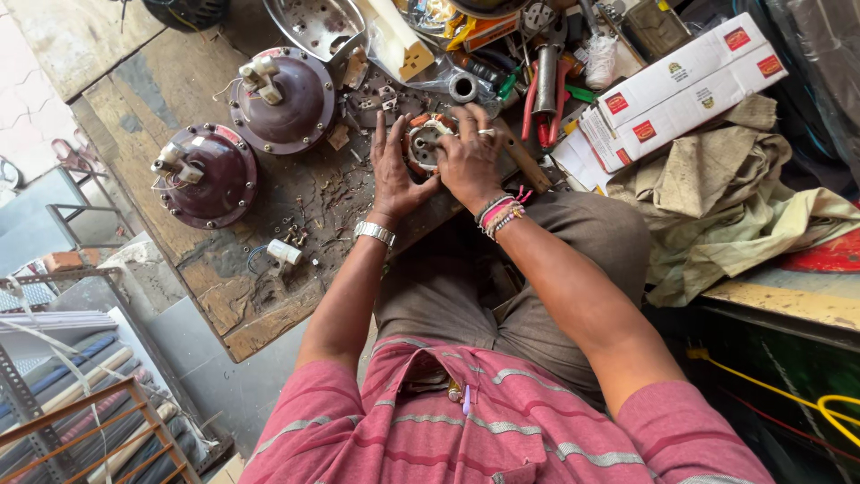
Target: The person disassembles a small electrical component, removes a central metal piece using a hammer, and then reassembles the component by hand.
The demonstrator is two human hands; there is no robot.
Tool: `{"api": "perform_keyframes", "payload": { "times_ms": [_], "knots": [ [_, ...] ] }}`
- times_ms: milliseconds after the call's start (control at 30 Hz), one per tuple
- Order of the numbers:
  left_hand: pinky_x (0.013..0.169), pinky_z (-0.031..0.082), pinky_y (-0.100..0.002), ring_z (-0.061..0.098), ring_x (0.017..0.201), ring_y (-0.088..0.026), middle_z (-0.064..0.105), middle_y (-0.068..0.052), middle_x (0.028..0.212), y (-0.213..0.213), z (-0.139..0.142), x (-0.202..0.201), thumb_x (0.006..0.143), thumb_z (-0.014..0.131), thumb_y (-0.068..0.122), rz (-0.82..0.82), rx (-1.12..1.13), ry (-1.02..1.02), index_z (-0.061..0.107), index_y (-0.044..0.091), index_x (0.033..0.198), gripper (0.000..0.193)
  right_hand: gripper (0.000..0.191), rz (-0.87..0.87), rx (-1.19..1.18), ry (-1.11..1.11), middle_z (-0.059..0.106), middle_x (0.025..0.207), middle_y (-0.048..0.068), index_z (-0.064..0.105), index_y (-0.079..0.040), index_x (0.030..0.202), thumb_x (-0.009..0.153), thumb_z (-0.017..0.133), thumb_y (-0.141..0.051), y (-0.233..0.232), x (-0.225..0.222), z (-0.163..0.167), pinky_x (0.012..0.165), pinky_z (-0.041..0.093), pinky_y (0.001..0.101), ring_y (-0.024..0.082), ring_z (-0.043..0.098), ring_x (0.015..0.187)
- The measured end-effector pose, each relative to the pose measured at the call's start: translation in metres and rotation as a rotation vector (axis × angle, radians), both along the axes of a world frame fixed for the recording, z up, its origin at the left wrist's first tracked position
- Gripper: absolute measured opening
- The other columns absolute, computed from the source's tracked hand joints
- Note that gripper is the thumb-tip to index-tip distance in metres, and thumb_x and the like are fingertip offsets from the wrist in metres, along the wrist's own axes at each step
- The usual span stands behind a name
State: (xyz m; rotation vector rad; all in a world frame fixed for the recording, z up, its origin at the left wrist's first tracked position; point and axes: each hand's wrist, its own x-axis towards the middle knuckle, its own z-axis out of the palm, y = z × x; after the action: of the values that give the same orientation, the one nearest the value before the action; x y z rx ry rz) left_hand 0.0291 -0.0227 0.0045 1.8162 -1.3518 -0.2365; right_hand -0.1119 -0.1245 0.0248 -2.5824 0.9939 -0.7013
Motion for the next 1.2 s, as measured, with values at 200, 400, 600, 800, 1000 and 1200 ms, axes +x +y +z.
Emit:
{"api": "perform_keyframes", "payload": {
  "times_ms": [200, 400, 600, 800, 1000, 1200],
  "knots": [
    [0.131, 0.015, -0.054, 0.014, 0.161, -0.039, 0.022, -0.023, 0.168, -0.001, 0.001, 0.000, 0.071, 0.087, 0.050, -0.010, 0.031, -0.006, 0.031, 0.013, 0.159, 0.111, 0.007, -0.099, -0.104, 0.106, 0.056, 0.144, 0.013, 0.077, -0.011, 0.082, 0.078, 0.082, -0.015, 0.001, 0.002, 0.001, 0.107, 0.033, 0.0530, 0.031, 0.038, 0.142],
    [0.129, 0.016, -0.049, 0.014, 0.159, -0.037, 0.016, -0.028, 0.169, -0.002, 0.005, 0.001, 0.069, 0.088, 0.050, -0.015, 0.018, -0.004, 0.034, 0.019, 0.159, 0.110, 0.008, 0.039, -0.149, -0.016, 0.057, 0.149, 0.004, 0.078, -0.013, 0.096, 0.088, 0.080, -0.014, -0.001, 0.000, 0.004, 0.115, 0.031, 0.0512, 0.025, 0.036, 0.151],
    [0.132, 0.011, -0.052, 0.012, 0.163, -0.034, 0.021, -0.023, 0.170, -0.003, -0.001, -0.002, 0.073, 0.088, 0.055, 0.007, 0.012, -0.050, 0.028, 0.016, 0.161, 0.113, 0.013, -0.078, -0.129, 0.115, 0.053, 0.143, 0.022, 0.076, -0.008, 0.078, 0.073, 0.081, -0.019, 0.004, -0.002, 0.003, 0.105, 0.026, 0.0589, 0.037, 0.032, 0.141],
    [0.134, 0.009, -0.050, 0.011, 0.164, -0.030, 0.019, -0.024, 0.172, -0.004, -0.003, 0.001, 0.071, 0.084, 0.051, -0.010, 0.044, -0.063, 0.032, 0.017, 0.162, 0.110, 0.003, 0.010, -0.114, -0.004, 0.056, 0.150, 0.003, 0.077, -0.012, 0.092, 0.091, 0.078, -0.014, -0.002, 0.001, -0.010, 0.116, 0.030, 0.0464, 0.024, 0.034, 0.151],
    [0.130, 0.009, -0.053, 0.009, 0.161, -0.033, 0.020, -0.025, 0.168, -0.003, 0.001, -0.002, 0.072, 0.087, 0.057, -0.002, -0.012, -0.052, 0.030, 0.014, 0.159, 0.113, 0.025, -0.058, -0.109, 0.105, 0.053, 0.140, 0.023, 0.076, -0.005, 0.084, 0.070, 0.087, -0.023, 0.001, -0.003, -0.004, 0.101, 0.029, 0.0571, 0.037, 0.034, 0.138],
    [0.129, 0.008, -0.055, 0.012, 0.161, -0.034, 0.029, -0.022, 0.166, -0.004, -0.001, 0.002, 0.070, 0.087, 0.051, -0.046, 0.018, -0.011, 0.034, 0.013, 0.158, 0.109, 0.015, 0.000, -0.169, -0.034, 0.055, 0.150, 0.004, 0.080, -0.014, 0.098, 0.085, 0.087, -0.018, -0.002, 0.000, -0.005, 0.114, 0.029, 0.0509, 0.025, 0.034, 0.151]
  ]
}}
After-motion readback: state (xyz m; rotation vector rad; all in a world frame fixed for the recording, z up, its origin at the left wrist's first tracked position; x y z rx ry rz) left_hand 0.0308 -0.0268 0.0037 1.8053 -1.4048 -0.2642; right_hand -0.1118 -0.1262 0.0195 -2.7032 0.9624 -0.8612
